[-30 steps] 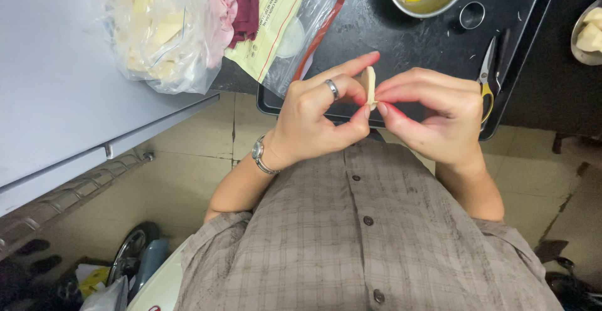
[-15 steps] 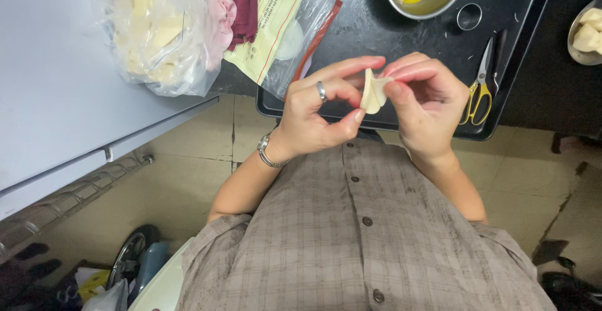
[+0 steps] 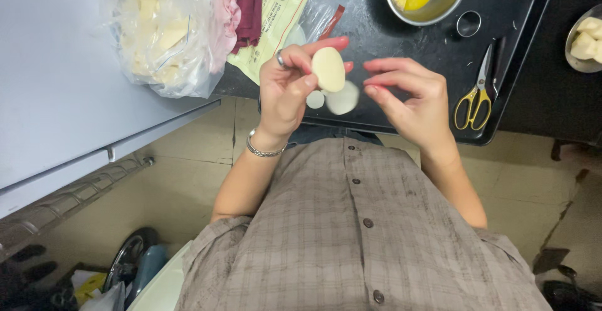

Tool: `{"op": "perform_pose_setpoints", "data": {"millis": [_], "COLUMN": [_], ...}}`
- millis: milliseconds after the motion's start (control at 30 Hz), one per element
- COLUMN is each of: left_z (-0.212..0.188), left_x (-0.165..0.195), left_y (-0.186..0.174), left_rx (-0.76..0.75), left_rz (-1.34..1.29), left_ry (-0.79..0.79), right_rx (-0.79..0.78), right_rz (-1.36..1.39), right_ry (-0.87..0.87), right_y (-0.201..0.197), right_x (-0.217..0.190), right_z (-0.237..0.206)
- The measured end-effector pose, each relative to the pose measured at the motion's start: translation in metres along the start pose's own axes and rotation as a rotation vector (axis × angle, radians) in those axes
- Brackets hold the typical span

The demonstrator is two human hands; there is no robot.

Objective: The person sits at a work table and shapes round dough discs by hand, pinching and folding each disc into a crescent form and placing the shaped pieces on a tray. They occasionally reach into a plastic bag to take more dough pieces and continue shaping one piece at a time.

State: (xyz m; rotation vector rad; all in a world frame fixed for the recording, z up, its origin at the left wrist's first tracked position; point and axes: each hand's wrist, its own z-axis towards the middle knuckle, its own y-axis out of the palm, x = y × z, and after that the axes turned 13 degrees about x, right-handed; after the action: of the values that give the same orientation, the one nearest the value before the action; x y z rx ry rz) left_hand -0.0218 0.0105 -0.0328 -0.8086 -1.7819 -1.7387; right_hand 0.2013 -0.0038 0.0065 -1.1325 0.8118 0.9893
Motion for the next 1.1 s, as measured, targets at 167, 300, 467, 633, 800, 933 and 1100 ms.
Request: {"op": "perform_pose_setpoints", "data": {"millis": [167, 300, 467, 633, 800, 933, 1100], "left_z": [-0.007, -0.01, -0.01, -0.009, -0.01, -0.01, -0.01], "left_x": [-0.003, 0.007, 0.023, 0.025, 0.023, 0.025, 0.029], "left_y": [0.016, 0.029, 0.039, 0.043, 0.043, 0.043, 0.045], "left_rx": [-0.029, -0.122, -0.162, -0.154, -0.143, -0.151, -0.175], "left_rz": [0.264, 0.482, 0.633, 0.67, 0.617, 0.609, 0.625], "left_ry": [-0.042, 0.014, 0.145, 0.161, 0.125, 0.121, 0.125], "right_rx": [-0.059, -0.127, -0.149, -0.149, -0.172, -0.175, -0.184], "right_rz": [0.006, 0.034, -0.003, -0.033, -0.006, 0.007, 0.025], "right_ry": [-0.155, -0.168, -0.214, -0.232, -0.199, -0.145, -0.133], "right_y": [-0.01, -0.014, -0.017, -0.019, -0.019, -0.02, -0.021], "right_x": [-0.025, -0.035, -0.041, -0.045, -0.046, -0.047, -0.047], "right_z": [0.007, 0.013, 0.016, 0.016, 0.016, 0.015, 0.015]}}
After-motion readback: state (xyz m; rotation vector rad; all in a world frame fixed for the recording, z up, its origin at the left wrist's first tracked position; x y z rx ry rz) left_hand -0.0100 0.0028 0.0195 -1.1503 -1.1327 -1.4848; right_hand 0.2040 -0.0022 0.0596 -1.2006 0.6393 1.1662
